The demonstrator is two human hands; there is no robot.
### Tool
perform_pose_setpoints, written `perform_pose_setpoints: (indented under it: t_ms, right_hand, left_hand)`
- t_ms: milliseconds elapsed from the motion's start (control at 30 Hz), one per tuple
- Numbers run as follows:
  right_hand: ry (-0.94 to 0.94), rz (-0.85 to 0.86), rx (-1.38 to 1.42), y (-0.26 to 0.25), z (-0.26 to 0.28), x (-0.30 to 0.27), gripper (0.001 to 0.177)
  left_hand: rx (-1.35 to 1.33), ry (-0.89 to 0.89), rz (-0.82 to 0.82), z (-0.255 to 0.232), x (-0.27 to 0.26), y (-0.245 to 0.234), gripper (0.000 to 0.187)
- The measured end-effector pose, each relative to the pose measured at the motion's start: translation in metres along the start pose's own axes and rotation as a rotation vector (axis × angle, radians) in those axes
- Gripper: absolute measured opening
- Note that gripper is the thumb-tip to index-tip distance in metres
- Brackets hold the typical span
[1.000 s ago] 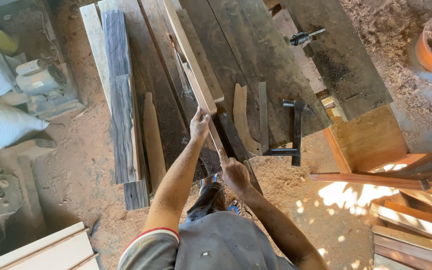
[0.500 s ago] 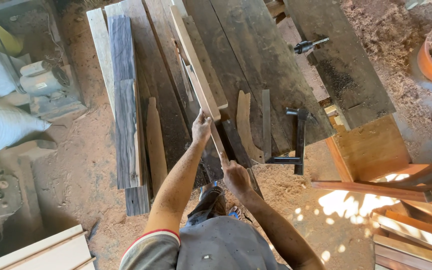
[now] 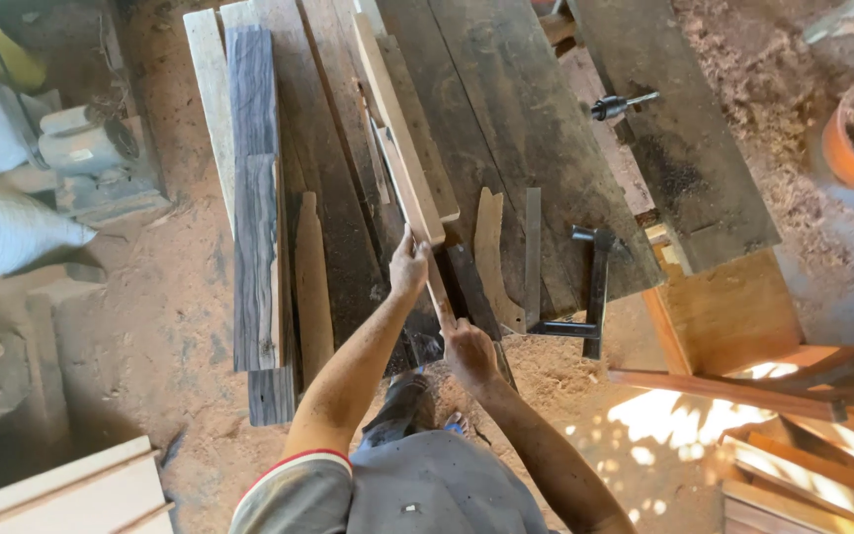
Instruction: Measuring, cutting, and assembling wood pieces in a workshop.
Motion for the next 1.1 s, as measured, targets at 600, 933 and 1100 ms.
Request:
perform_pose_setpoints:
  t_ms: [600,933,1100]
  right_hand:
    - [-0.039,0.014,-0.002,-0.006,0.014,0.020,0.062]
    - [-0.051,0.011,-0.035,0.002,0.013,0.036,0.063]
    - [-0.033,0.024,-0.020,0.028,-0.003,0.035,0.062]
  left_hand:
    - [0.056,-0.119,-0.008,-0.014,-0.031,-0.025,0.061]
    - [0.111,-0.097,-0.008,-0.014,-0.014,-0.019,0.062]
    - [0.121,-0.102,0.016,-0.016,-0.007,-0.018,0.063]
Point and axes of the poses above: each hand's wrist, its own x-axis towards the middle knuckle, its own y-axis out of the palm, z = x × y, the point moved 9 cm from there along x, towards the middle knuckle, and after that the axes turned 12 degrees about -z, right-handed, at the moved point
